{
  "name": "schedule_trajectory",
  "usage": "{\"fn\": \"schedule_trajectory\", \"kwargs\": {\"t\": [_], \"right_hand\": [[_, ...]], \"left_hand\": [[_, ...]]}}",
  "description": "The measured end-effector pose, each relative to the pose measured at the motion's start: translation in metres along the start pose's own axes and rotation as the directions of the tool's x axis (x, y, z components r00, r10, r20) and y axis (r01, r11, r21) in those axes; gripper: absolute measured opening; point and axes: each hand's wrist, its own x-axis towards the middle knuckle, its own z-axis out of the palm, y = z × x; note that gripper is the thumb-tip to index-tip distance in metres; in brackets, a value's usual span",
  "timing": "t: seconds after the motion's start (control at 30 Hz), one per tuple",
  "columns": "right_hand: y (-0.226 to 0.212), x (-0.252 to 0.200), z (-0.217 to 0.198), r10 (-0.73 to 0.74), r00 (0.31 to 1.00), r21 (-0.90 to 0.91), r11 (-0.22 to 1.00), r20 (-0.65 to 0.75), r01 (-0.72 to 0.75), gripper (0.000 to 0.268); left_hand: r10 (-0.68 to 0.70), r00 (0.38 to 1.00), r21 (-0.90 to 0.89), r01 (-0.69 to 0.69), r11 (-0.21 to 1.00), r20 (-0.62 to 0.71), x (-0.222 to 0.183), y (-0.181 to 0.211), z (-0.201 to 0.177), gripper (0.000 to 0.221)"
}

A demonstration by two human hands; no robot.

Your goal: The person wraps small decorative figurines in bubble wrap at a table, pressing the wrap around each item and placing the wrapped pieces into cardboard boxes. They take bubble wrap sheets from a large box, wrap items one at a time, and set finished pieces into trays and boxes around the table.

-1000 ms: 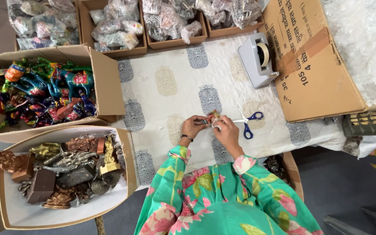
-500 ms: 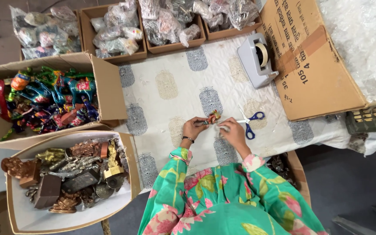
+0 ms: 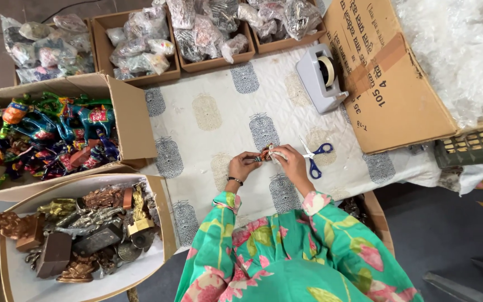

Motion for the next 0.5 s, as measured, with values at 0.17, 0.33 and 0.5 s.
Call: {"fn": "schedule_trajectory", "kwargs": {"t": [0.17, 0.33, 0.5], "right_hand": [[0.103, 0.006, 0.039, 0.342, 0.938, 0.179, 0.921, 0.052, -0.345, 0.028], [0.045, 0.006, 0.026, 0.261, 0.964, 0.257, 0.936, -0.040, -0.243, 0.034], [0.046, 0.010, 0.032, 0.070, 0.998, 0.319, 0.945, 0.008, -0.069, 0.033]], "left_hand": [[0.019, 1.000, -0.025, -0.019, 1.000, 0.000, -0.003, 0.006, -0.002, 0.033], [0.004, 1.000, -0.010, -0.004, 1.000, -0.017, -0.001, 0.000, -0.001, 0.033], [-0.015, 1.000, -0.027, 0.014, 1.000, -0.013, -0.002, 0.002, -0.003, 0.033]]}}
